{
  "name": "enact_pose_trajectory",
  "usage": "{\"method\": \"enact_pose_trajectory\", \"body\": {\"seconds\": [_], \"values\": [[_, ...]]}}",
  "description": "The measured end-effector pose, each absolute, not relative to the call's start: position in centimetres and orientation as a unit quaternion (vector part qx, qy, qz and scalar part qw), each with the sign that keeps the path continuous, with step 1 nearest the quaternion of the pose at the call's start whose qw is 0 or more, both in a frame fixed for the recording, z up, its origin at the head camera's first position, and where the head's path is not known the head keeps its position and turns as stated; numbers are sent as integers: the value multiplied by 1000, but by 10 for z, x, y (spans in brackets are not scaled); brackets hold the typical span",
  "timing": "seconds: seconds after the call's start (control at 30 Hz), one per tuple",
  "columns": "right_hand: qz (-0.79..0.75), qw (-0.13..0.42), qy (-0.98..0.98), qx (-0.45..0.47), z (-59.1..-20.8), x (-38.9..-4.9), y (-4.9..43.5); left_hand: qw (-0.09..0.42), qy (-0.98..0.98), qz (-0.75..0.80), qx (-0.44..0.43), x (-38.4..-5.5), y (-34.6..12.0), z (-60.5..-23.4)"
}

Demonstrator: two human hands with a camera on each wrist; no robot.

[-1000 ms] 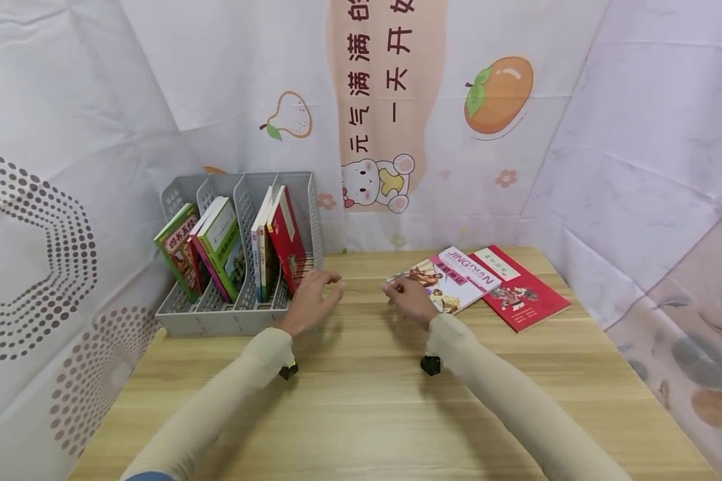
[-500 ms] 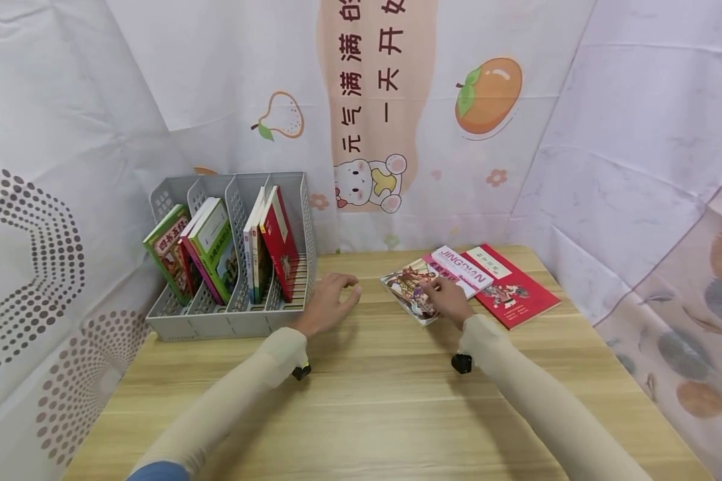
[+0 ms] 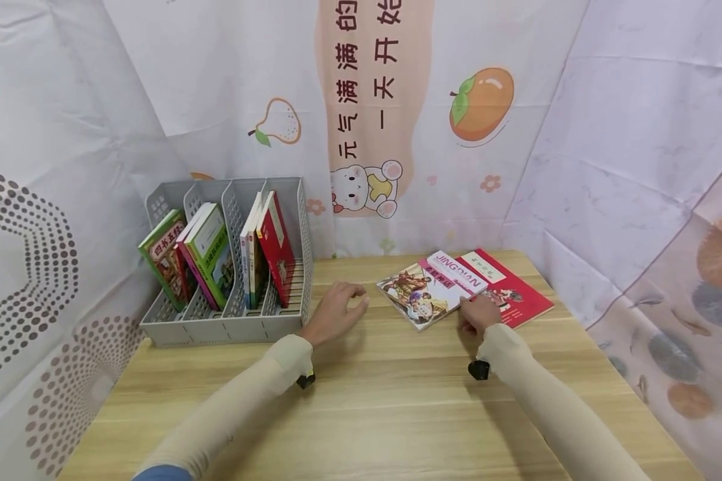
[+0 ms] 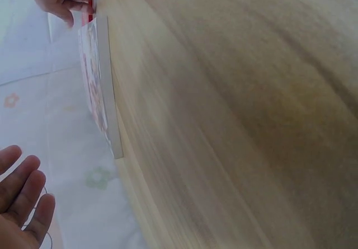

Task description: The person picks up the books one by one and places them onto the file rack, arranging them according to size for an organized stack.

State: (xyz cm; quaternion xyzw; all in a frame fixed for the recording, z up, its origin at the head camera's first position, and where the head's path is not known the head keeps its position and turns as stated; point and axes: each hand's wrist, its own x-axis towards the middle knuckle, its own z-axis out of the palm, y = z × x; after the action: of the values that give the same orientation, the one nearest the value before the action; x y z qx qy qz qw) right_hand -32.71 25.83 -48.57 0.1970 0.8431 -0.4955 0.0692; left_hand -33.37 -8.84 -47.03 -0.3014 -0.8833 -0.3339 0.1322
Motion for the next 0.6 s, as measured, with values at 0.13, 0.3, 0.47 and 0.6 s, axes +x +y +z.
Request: {"method": "enact_pose_trajectory", "body": {"seconds": [0.13,0.3,0.47,0.6], "values": [[-602,84,761,225,-489,-329,251,128,-886,-328,-301,-331,-91,-474],[-663,70,704,245,-488,-329,243,124,-888,-322,-303,-331,-94,-476],[-682,43,670,289,-485,-332,237,136,-885,-323,-305,-330,-96,-476],[-693,29,644,323,-486,-338,235,137,-886,-322,-305,-330,-97,-476]]}}
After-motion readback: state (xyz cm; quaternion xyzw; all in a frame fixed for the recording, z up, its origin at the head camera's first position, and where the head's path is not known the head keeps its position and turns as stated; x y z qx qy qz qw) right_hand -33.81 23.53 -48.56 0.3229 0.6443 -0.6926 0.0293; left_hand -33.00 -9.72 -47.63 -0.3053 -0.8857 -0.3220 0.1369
